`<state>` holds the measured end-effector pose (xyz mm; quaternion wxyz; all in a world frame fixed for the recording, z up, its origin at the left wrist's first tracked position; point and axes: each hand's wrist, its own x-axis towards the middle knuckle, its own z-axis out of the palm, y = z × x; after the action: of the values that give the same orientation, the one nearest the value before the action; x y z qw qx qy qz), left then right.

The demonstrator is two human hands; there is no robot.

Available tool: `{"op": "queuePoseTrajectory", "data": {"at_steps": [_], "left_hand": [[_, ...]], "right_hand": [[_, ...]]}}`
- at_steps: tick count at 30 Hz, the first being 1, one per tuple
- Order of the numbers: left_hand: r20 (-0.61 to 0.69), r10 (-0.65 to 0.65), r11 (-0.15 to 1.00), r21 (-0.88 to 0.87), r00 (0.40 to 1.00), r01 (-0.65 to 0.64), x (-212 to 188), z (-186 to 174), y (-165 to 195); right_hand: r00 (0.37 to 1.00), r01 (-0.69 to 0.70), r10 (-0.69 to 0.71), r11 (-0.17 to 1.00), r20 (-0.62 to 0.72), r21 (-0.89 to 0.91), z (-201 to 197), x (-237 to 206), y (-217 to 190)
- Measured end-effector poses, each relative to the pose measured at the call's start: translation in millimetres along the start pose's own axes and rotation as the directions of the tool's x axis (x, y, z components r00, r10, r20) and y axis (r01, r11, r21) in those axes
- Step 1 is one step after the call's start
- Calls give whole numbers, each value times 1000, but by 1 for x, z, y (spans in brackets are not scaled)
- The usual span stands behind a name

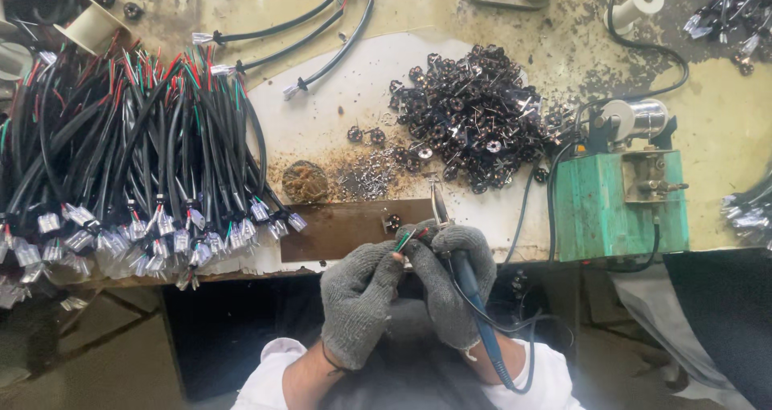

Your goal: The person repeatedly picks up small black plastic connectors with attached wires, strips the wire ends, and solders them using a soldering iron and solder wire. Finished units are placed on a metal plate on the workbench.

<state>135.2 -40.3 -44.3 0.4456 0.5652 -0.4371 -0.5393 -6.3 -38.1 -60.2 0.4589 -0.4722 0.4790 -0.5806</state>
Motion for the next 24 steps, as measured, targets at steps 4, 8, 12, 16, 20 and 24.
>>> {"op": "queuePoseTrajectory", "data": {"at_steps": [4, 8, 12, 16, 20, 24], "left_hand": [[-34, -45, 978, -203, 998, 37, -2, 0, -10], [62, -158, 783, -601, 986, 163, -3, -10, -16], [451, -175, 480, -737, 875, 476, 8, -27, -21], [575, -288, 403, -652, 765, 642, 8, -26, -23], [475, -143, 761, -508, 868, 403, 4, -28, -23], [335, -279, 600, -670, 900, 436, -4, -17, -23]], "right_hand": [[974, 198, -197, 980, 109, 0, -2, -4, 9], [963, -237, 246, 967, 111, -90, -3, -5, 13], [983, -44, -13, 951, 184, 305, -2, 6, 13], [959, -193, 100, 915, 264, 355, -5, 8, 6], [993, -38, 5, 959, 117, 282, 0, 2, 9], [998, -8, -18, 928, 68, 374, 4, -2, 17]]}}
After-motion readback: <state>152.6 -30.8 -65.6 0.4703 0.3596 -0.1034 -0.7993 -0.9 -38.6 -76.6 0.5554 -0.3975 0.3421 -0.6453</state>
